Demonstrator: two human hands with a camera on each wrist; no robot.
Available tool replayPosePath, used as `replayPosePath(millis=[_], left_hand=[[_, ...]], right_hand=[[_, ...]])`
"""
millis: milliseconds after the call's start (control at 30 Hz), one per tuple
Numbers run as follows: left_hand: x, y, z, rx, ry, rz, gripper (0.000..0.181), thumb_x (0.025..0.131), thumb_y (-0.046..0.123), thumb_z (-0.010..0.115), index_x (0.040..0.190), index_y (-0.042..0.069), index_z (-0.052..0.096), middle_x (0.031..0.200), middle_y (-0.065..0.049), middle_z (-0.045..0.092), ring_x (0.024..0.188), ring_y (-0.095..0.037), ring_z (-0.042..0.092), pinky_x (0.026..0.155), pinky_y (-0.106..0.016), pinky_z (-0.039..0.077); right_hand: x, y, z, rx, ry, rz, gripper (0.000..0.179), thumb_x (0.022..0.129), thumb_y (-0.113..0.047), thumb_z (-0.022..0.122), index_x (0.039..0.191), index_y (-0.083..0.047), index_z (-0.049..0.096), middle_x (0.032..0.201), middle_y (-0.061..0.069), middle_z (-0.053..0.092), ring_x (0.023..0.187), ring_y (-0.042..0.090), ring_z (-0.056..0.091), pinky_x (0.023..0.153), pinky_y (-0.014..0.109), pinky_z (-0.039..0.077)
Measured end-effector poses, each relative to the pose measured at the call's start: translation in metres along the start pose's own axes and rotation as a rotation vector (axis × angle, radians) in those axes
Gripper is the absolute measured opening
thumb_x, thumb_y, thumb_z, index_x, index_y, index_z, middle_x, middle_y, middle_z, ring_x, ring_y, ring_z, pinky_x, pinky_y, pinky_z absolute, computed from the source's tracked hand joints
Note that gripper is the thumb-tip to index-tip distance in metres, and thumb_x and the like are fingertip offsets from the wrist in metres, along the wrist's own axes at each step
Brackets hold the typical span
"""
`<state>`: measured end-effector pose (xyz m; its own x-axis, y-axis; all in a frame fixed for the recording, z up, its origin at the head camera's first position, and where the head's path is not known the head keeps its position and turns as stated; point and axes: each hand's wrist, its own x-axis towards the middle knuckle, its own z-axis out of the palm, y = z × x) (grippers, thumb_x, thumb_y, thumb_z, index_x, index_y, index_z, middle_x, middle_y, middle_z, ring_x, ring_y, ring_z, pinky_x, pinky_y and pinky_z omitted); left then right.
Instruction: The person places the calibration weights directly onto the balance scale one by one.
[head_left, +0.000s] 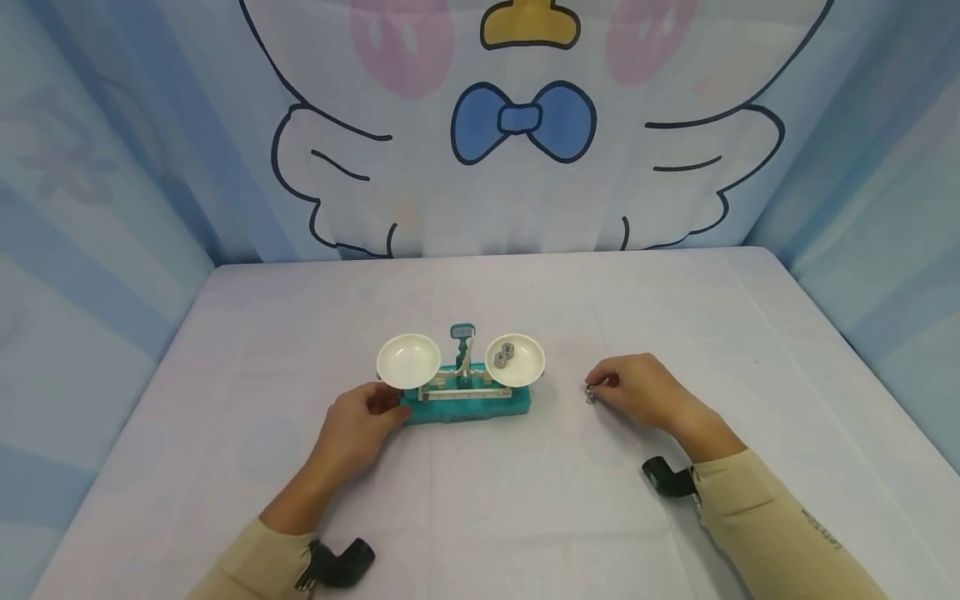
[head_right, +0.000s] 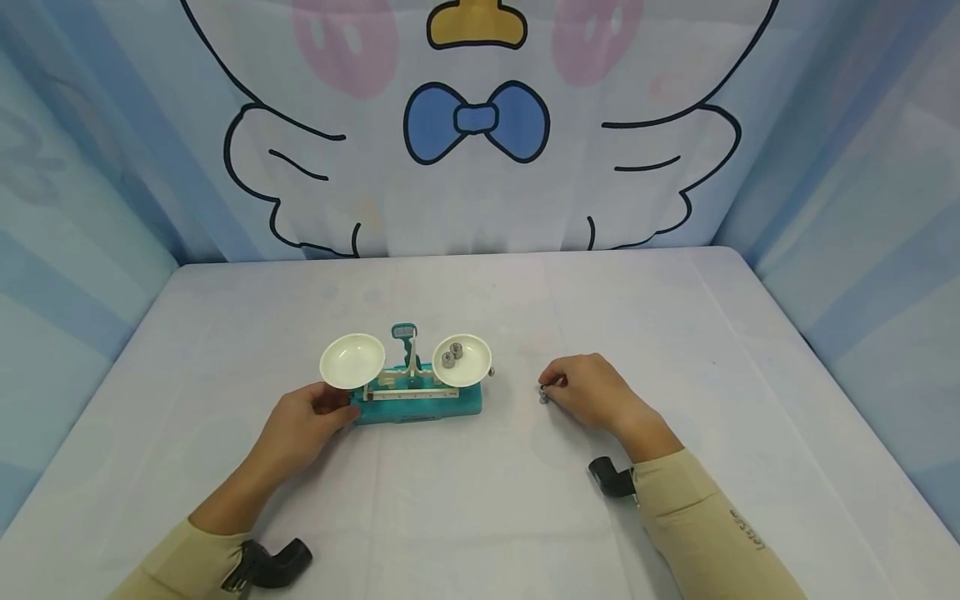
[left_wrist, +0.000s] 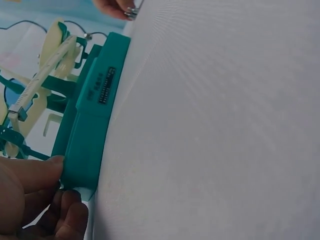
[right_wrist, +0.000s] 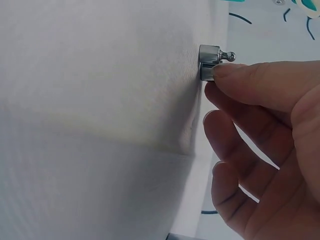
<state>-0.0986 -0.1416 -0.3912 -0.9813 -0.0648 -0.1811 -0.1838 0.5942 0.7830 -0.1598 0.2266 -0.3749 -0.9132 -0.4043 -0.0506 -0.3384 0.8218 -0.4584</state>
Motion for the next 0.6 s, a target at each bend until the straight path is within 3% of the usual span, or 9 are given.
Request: replayPosePath(millis=[333, 600], left_hand=[[0.0024, 0.0004, 0.0048, -0.106, 0.051, -0.003, 0.037, 0.090, 0.007, 0.069, 0.124, -0.004, 0.063, 0.116, -0.016, 0.066, 0.108, -0.029, 0.060, 0.092, -0.044, 0.051], [0.0043, 0.0039, 0.0069, -0.064, 0.076, 0.004, 0.032, 0.089, 0.007, 0.069, 0.119, -0.004, 0.065, 0.108, -0.015, 0.068, 0.102, -0.029, 0.062, 0.086, -0.043, 0.054]], right_hand=[[-0.0006, 0.0003, -0.0002, -0.004, -0.005, 0.020, 0.012, 0.090, -0.006, 0.068, 0.098, -0.008, 0.076, 0.085, -0.002, 0.069, 0.076, 0.015, 0.058, 0.072, 0.036, 0.050], [0.0002, -0.0023, -0.0004, 0.005, -0.022, 0.027, 0.012, 0.090, -0.006, 0.068, 0.099, -0.007, 0.076, 0.085, -0.002, 0.068, 0.077, 0.015, 0.057, 0.072, 0.036, 0.050]])
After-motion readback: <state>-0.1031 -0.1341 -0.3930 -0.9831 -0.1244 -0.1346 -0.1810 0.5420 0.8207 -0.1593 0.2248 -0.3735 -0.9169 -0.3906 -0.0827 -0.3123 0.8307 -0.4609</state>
